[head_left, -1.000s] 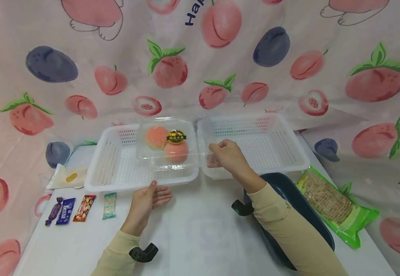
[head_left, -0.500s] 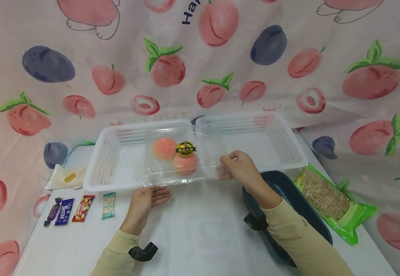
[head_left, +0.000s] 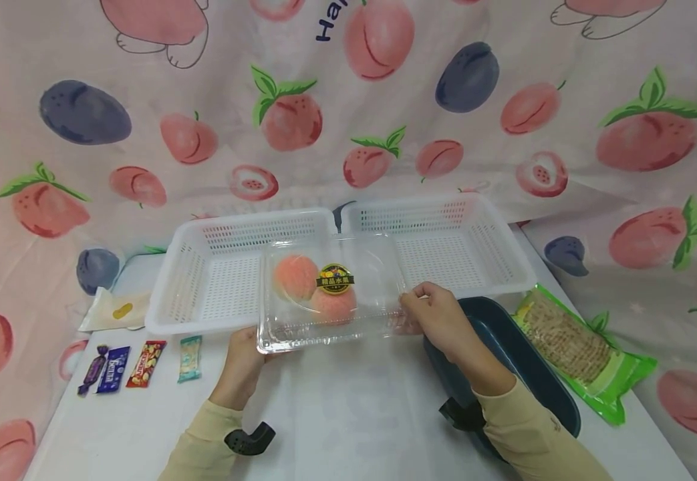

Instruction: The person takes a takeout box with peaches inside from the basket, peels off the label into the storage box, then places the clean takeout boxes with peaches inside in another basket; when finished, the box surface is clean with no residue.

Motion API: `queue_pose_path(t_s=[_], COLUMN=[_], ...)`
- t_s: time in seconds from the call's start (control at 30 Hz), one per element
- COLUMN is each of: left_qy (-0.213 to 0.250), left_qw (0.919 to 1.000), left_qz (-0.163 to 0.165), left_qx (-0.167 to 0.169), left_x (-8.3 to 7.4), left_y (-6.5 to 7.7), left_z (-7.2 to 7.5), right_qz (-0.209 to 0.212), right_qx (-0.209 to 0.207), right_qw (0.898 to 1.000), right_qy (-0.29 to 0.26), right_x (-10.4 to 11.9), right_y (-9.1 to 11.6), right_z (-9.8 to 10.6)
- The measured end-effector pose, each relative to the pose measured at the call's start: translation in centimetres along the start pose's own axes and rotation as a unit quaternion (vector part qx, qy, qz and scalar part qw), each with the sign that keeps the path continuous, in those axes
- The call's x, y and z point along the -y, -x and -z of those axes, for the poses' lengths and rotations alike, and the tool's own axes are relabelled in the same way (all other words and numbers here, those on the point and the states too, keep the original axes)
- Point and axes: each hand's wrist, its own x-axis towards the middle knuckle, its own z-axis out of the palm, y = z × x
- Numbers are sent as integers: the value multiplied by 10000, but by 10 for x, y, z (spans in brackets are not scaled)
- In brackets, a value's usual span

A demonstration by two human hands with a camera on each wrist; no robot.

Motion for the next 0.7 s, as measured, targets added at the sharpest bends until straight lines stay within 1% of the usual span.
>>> queue_pose_path(t_s=[0.07,0.17,0.27,0.37,0.53,0.7], left_qy=[-232,-342,-364,-385,-241,-231], left_qw=[9997,9994,9993,9992,9996,9996], left_qz=[-25,-40,-35,-5,107,124], left_qx=[-82,-55,-9,-52,-88,-93], left_x=[0,1,2,1,-1,-2], left_y=[0,0,1,2,2,1], left_z=[1,2,2,1,1,0], right_qz=[10,19,10,-20,-128,-239], right_qx=[-30,-90,-113,-137,-109,-72], right_qw=[10000,9998,9997,9996,9995,9993], right_qy=[55,152,210,265,253,270], right_x=[-3,-9,-16,-21,-26,-33], right_y=[6,14,23,32,44,54], right_z=[1,1,2,3,4,6])
